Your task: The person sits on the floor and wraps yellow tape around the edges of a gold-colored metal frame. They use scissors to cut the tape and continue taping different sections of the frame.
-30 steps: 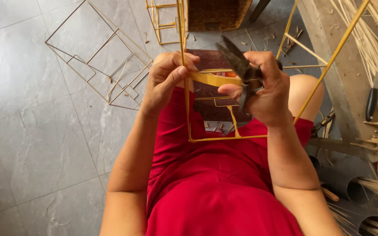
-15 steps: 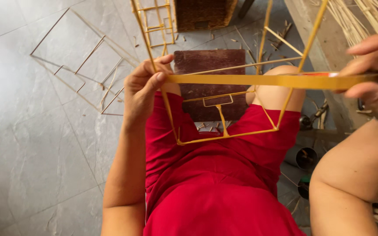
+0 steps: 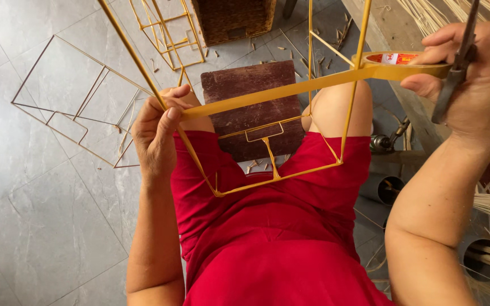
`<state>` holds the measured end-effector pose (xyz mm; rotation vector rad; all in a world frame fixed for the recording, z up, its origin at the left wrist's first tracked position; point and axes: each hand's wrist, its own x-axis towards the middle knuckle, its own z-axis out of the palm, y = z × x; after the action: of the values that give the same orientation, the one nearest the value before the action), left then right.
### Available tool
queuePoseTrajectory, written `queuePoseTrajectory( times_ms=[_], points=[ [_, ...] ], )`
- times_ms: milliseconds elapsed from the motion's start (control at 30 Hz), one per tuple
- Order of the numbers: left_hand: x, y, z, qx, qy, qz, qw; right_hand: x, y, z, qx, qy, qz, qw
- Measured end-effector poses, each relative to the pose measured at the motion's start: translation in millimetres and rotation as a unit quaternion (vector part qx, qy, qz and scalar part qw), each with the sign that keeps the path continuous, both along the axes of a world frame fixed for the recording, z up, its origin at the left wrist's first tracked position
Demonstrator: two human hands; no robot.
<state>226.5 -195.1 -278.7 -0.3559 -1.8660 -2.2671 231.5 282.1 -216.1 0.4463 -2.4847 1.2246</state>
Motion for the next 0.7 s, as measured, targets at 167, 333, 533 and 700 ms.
queuePoseTrajectory(
  times_ms=[167, 333, 533, 700],
  points=[
    [0, -1, -3, 0.005, 0.009, 0.000, 1.000, -11, -2, -11, 0.052, 0.015, -0.025, 0.998],
    [0, 5, 2, 0.011, 0.001, 0.018, 1.000, -17, -13, -25, -0.053, -0.002, -0.022, 0.998],
    [1, 21, 7, 0.037, 0.106, 0.075, 0.991, -12, -16, -46, -0.091, 0.032, -0.033, 0.995],
    [8, 11, 14, -0.199, 0.147, 0.109, 0.963, -7, -27, -65, -0.134, 0.046, -0.056, 0.988]
  ],
)
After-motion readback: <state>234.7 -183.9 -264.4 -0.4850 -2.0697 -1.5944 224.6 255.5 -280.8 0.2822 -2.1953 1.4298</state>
